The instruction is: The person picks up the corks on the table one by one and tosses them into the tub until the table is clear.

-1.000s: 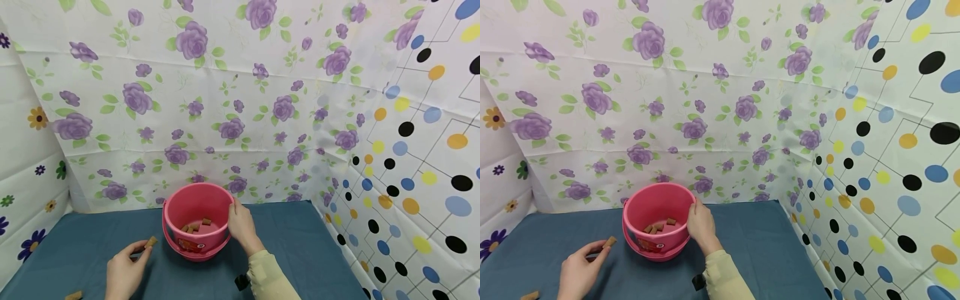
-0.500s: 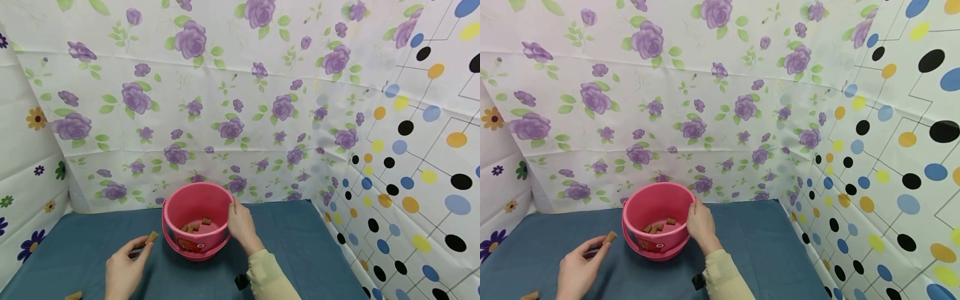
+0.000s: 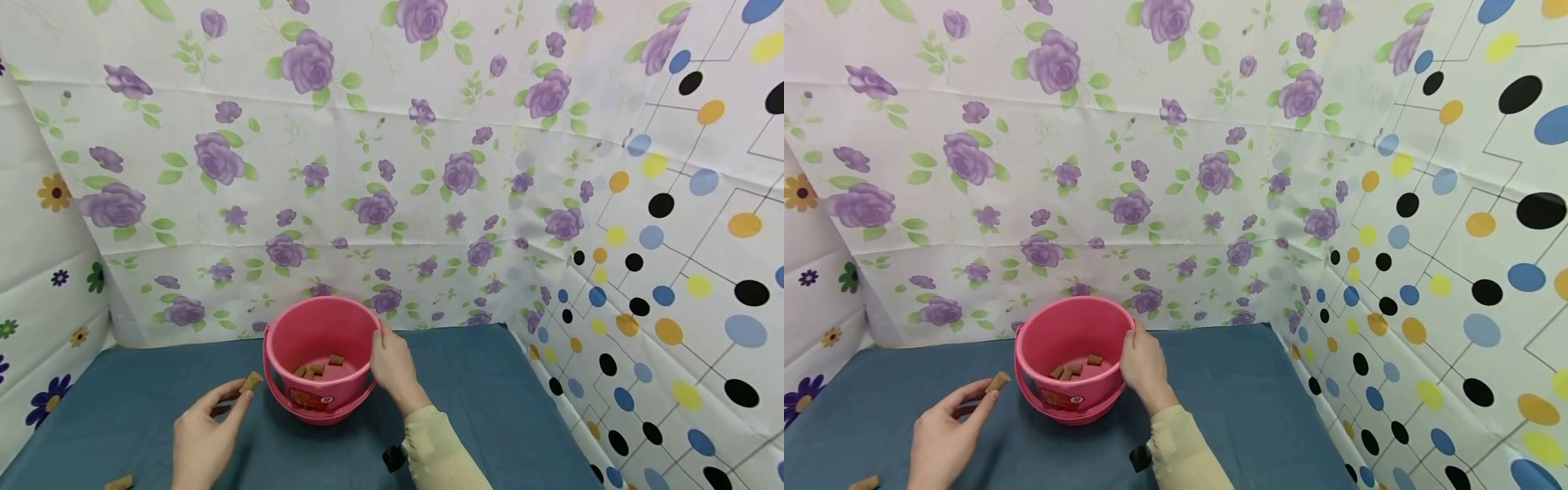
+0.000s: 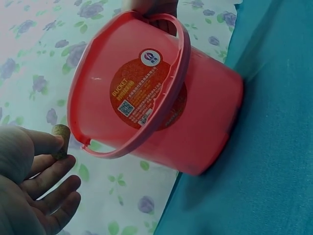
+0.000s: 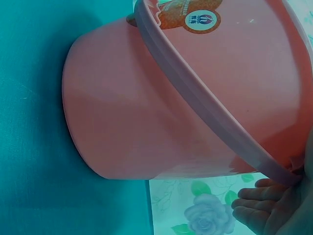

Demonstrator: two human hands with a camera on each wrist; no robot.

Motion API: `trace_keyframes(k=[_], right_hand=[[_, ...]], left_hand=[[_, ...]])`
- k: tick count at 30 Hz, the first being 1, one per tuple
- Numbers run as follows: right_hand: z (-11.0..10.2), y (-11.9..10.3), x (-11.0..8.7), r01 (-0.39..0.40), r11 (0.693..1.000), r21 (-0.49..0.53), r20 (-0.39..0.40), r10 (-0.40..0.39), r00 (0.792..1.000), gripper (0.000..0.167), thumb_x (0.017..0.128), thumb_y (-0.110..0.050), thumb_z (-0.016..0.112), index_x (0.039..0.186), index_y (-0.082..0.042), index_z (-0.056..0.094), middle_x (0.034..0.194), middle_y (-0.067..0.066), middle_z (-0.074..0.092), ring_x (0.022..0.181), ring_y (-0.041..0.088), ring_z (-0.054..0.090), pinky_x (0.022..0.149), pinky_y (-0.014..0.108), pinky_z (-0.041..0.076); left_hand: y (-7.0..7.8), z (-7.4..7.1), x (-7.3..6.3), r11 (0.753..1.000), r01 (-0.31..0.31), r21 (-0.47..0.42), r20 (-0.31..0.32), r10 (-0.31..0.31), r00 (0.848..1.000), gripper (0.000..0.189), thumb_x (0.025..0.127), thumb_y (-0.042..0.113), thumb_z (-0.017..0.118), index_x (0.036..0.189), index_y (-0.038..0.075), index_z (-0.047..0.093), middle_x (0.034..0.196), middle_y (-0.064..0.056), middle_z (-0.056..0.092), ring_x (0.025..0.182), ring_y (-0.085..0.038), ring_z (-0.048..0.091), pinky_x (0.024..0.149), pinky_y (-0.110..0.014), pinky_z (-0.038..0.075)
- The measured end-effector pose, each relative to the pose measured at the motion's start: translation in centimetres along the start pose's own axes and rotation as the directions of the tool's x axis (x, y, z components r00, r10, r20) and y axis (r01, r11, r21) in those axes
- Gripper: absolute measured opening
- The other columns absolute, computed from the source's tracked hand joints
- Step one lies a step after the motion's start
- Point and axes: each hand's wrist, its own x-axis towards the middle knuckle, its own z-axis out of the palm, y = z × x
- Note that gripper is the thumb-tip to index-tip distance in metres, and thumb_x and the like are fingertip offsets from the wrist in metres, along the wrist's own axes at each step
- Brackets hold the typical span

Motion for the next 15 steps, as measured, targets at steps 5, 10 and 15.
trace_keyframes(k=[5, 10, 15], right_hand=[[0.0, 0.0, 0.1, 0.001, 1.000, 0.000, -0.006, -0.001, 1.000, 0.050, 0.117, -0.027, 0.039, 0.160, -0.003, 0.050, 0.152, 0.019, 0.060, 0.136, 0.038, 0.061, 0.110, 0.059, 0.050], [0.0, 0.1, 0.1, 0.007, 1.000, 0.000, -0.016, -0.007, 1.000, 0.050, 0.116, -0.026, 0.039, 0.158, -0.002, 0.051, 0.151, 0.019, 0.061, 0.135, 0.038, 0.061, 0.110, 0.059, 0.049], [0.1, 0.2, 0.1, 0.004, 1.000, -0.006, -0.014, -0.004, 1.000, 0.050, 0.116, -0.026, 0.039, 0.159, -0.002, 0.051, 0.151, 0.020, 0.060, 0.134, 0.039, 0.062, 0.108, 0.059, 0.050]], left_hand=[[0.7, -0.1, 0.2, 1.000, -0.024, -0.012, -0.013, 0.023, 1.000, 0.032, 0.101, 0.026, 0.078, 0.127, 0.007, 0.079, 0.111, -0.013, 0.079, 0.101, -0.032, 0.074, 0.077, -0.018, 0.054], [1.3, -0.1, 0.2, 0.998, -0.050, -0.050, -0.039, 0.048, 0.998, 0.030, 0.101, 0.024, 0.079, 0.126, 0.007, 0.080, 0.111, -0.013, 0.079, 0.101, -0.031, 0.074, 0.075, -0.004, 0.043], [1.9, 0.1, 0.2, 0.996, -0.078, -0.052, -0.074, 0.074, 0.994, 0.029, 0.099, 0.021, 0.081, 0.125, 0.008, 0.080, 0.110, -0.011, 0.079, 0.099, -0.030, 0.074, 0.075, -0.002, 0.042]])
